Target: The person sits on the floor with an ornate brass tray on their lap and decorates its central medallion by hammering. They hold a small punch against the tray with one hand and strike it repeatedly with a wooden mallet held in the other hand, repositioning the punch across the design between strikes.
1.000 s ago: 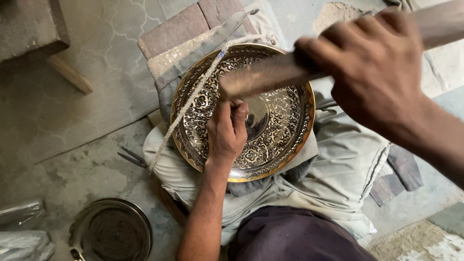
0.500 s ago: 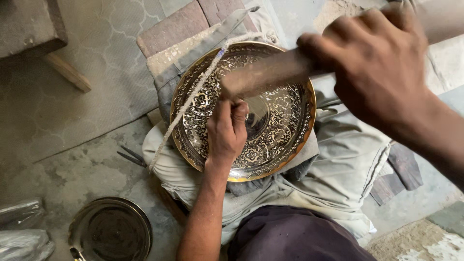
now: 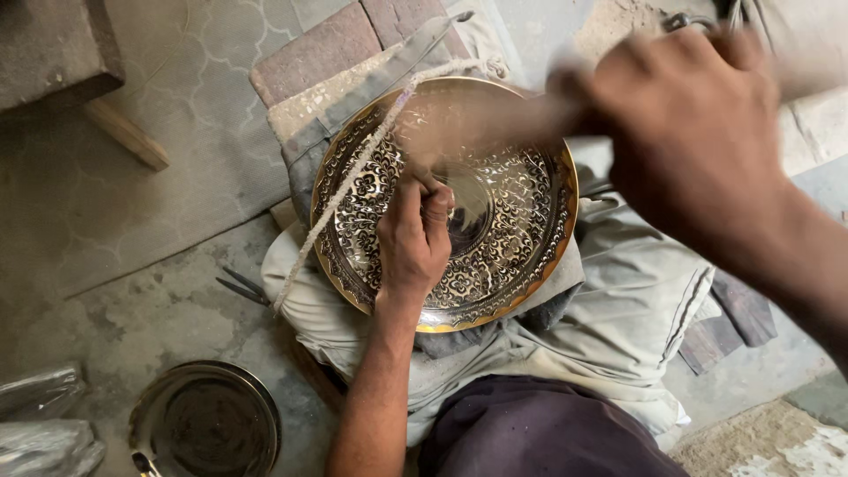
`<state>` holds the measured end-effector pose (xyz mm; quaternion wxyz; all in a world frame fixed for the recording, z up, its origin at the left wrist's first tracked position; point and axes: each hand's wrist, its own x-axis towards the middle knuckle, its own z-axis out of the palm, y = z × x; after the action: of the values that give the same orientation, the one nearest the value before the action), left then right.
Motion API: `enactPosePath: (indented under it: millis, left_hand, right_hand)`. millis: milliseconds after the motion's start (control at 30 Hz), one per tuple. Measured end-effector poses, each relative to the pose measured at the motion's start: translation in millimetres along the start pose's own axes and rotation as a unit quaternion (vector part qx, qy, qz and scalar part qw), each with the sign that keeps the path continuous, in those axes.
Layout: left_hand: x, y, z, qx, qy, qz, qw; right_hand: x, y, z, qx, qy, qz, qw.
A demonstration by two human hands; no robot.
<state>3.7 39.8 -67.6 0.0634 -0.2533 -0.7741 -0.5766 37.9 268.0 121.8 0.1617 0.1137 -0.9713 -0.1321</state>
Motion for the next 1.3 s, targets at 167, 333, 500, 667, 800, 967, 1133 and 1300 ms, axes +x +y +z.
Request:
enactPosePath:
  millis: [167, 333, 500, 667, 800, 967, 1133, 1300]
  left_hand:
    - [-5.5, 25.7, -16.5, -0.143, 0.095, -0.045, 0.984]
    - [-40.2, 62.9, -76.1, -0.106, 0.113, -0.098, 0.983]
    - [-66.7, 80.2, -92.6, -0.118, 0.162, -0.236, 0.951]
    - [-68.9, 70.8, -81.7, -0.18, 0.169, -0.34, 0.908]
    - [-52.3, 58.8, -65.4, -0.14, 0.136, -0.253, 0.947]
    - [-23.7, 58.0, -55.0, 0.028, 0.082, -0.214, 0.973]
    - [-6.0, 54.6, -50.6, 0.078, 0.036, -0.177, 0.98]
    - [-7.8, 47.4, -46.8, 0.107, 0.04, -0.152, 0.982]
  right_hand:
    - [-42.0, 9.8, 5.0, 0.022, -0.045, 0.055, 0.997]
    - [-133.0, 18.1, 72.4, 0.09, -0.173, 0.377, 0.905]
    - [-203.9, 1.3, 114.9, 0.402, -0.12, 0.555, 0.718]
    - [-203.1, -10.0, 128.1, 0.514, -0.011, 0.595, 0.618]
    - [-187.8, -6.5, 131.4, 0.488, -0.082, 0.596, 0.632]
    - [-163.7, -4.5, 118.1, 0.537, -0.147, 0.587, 0.587]
    - [-129.9, -1.8, 90.2, 0.56, -0.104, 0.507, 0.647]
    - [-85.1, -3.9, 65.6, 0.638, -0.066, 0.445, 0.624]
